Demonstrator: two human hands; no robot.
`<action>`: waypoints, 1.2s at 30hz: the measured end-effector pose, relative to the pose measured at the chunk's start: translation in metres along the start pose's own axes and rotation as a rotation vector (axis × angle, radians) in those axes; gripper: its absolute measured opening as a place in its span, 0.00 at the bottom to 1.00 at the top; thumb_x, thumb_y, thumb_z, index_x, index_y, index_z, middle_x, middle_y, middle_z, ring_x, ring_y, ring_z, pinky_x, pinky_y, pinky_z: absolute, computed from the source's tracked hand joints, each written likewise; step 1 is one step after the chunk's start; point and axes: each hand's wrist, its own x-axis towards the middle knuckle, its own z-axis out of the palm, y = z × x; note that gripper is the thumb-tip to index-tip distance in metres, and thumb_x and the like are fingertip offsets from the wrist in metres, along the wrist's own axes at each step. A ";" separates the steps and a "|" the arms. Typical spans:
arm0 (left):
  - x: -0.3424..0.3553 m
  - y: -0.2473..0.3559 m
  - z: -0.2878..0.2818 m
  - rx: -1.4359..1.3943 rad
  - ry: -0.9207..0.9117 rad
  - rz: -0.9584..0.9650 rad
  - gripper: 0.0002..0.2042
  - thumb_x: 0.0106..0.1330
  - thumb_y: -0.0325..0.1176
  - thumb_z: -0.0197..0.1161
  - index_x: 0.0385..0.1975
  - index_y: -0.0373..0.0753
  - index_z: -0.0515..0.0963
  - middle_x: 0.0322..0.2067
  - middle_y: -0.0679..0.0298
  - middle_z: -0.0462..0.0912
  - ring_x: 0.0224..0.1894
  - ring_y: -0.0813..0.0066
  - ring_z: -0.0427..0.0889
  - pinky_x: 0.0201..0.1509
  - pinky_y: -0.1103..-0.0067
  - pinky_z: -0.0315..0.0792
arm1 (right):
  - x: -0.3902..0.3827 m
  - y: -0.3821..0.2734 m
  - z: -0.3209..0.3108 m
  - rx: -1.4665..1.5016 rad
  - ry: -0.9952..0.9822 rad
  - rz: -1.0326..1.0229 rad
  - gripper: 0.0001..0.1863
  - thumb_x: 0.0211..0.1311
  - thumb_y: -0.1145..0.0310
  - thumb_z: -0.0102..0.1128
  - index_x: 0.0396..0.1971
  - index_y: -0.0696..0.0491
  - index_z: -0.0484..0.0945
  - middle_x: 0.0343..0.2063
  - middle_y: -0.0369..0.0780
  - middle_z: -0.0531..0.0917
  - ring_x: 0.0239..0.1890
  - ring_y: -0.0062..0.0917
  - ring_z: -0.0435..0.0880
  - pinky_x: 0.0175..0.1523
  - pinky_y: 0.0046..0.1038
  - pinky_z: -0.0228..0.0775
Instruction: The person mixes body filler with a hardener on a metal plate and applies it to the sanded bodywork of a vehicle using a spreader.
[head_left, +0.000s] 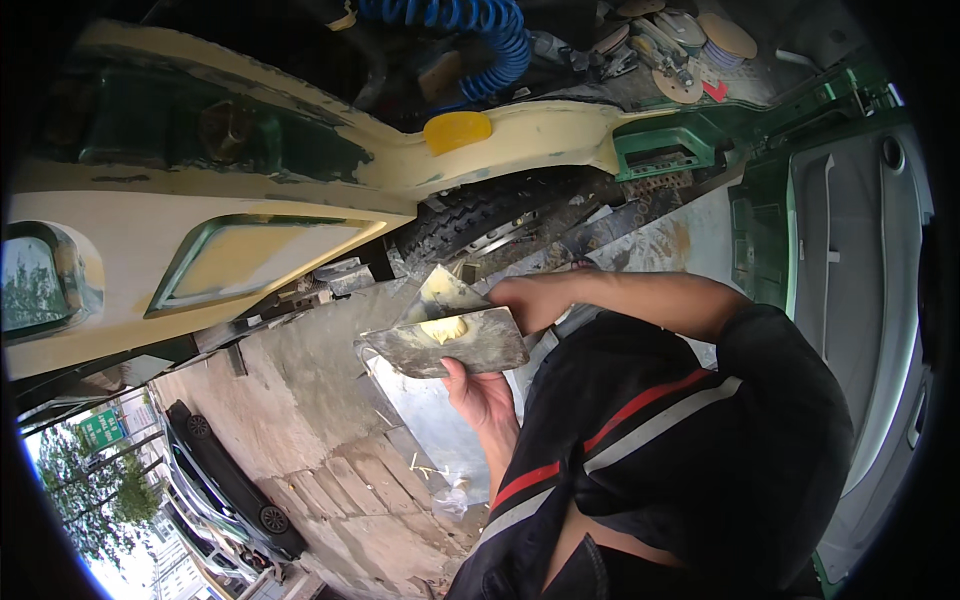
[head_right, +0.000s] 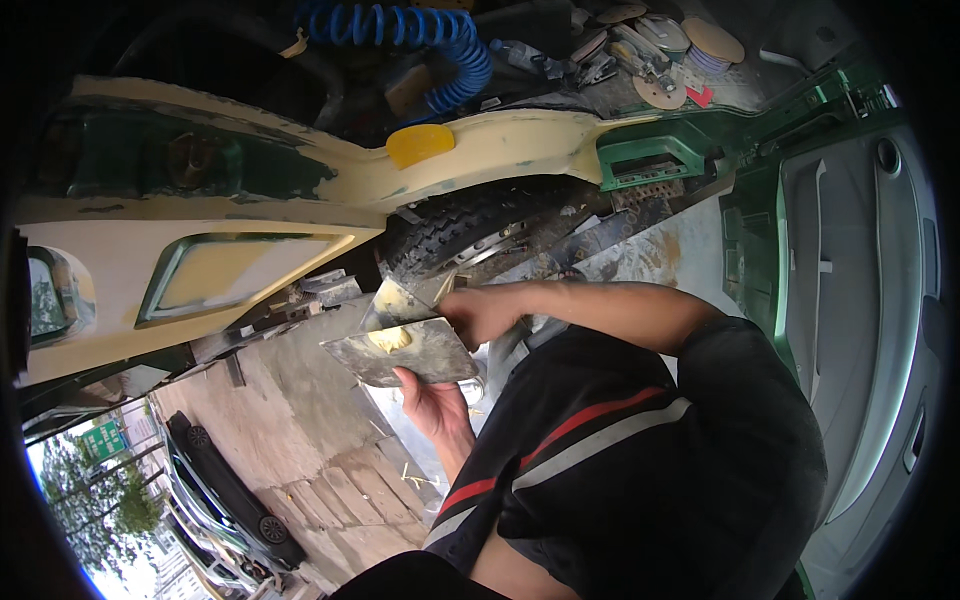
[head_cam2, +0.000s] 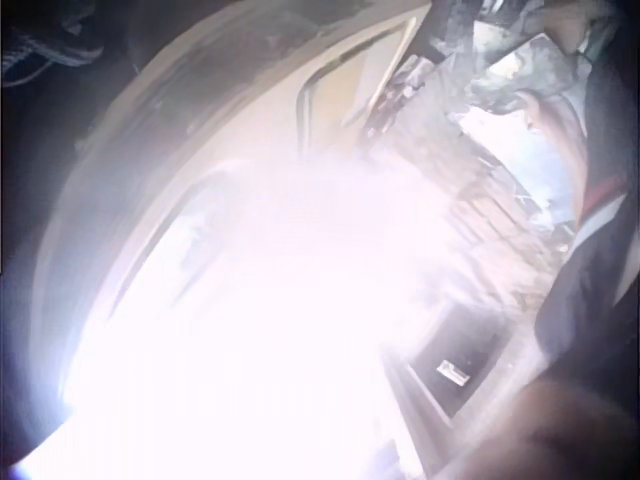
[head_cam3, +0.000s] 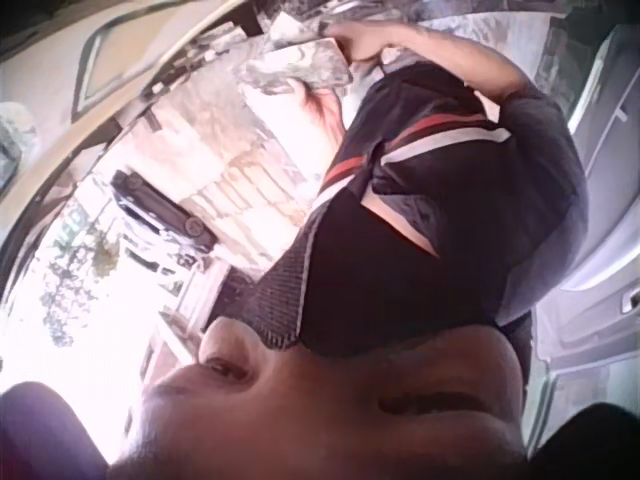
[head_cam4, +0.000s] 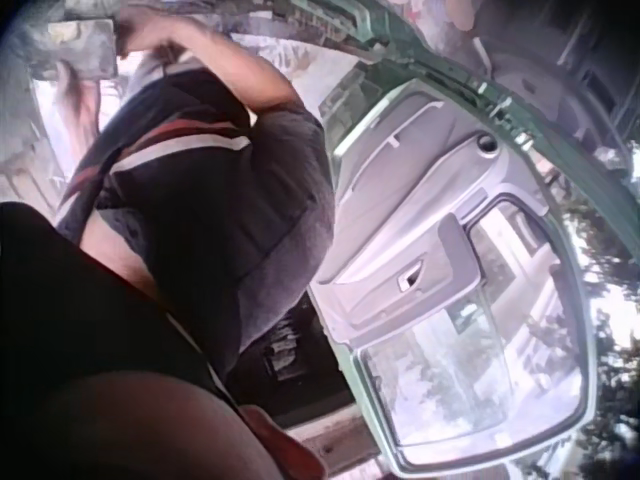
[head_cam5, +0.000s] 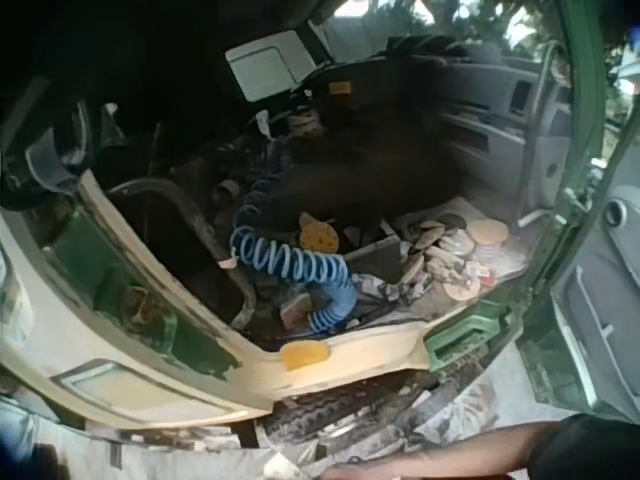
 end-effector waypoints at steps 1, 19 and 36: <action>0.004 0.008 -0.004 0.019 -0.034 0.001 0.22 0.72 0.34 0.57 0.63 0.34 0.66 0.62 0.55 0.72 0.64 0.60 0.70 0.70 0.58 0.63 | 0.009 -0.002 -0.032 -0.068 -0.197 0.216 0.25 0.49 0.76 0.71 0.51 0.60 0.77 0.47 0.44 0.83 0.47 0.24 0.83 0.49 0.26 0.77; 0.085 0.120 -0.048 0.369 -0.398 -0.308 0.21 0.67 0.29 0.63 0.59 0.36 0.69 0.57 0.56 0.76 0.58 0.63 0.77 0.64 0.62 0.71 | 0.033 0.058 -0.067 0.453 1.211 -0.020 0.16 0.68 0.70 0.59 0.53 0.57 0.75 0.44 0.39 0.82 0.46 0.20 0.80 0.51 0.22 0.72; 0.086 0.059 0.005 0.769 -0.498 -0.514 0.16 0.67 0.24 0.61 0.54 0.33 0.72 0.52 0.55 0.79 0.54 0.66 0.79 0.62 0.65 0.72 | -0.126 0.174 0.169 0.844 1.840 0.204 0.16 0.66 0.65 0.64 0.47 0.60 0.80 0.33 0.37 0.85 0.35 0.15 0.82 0.41 0.20 0.75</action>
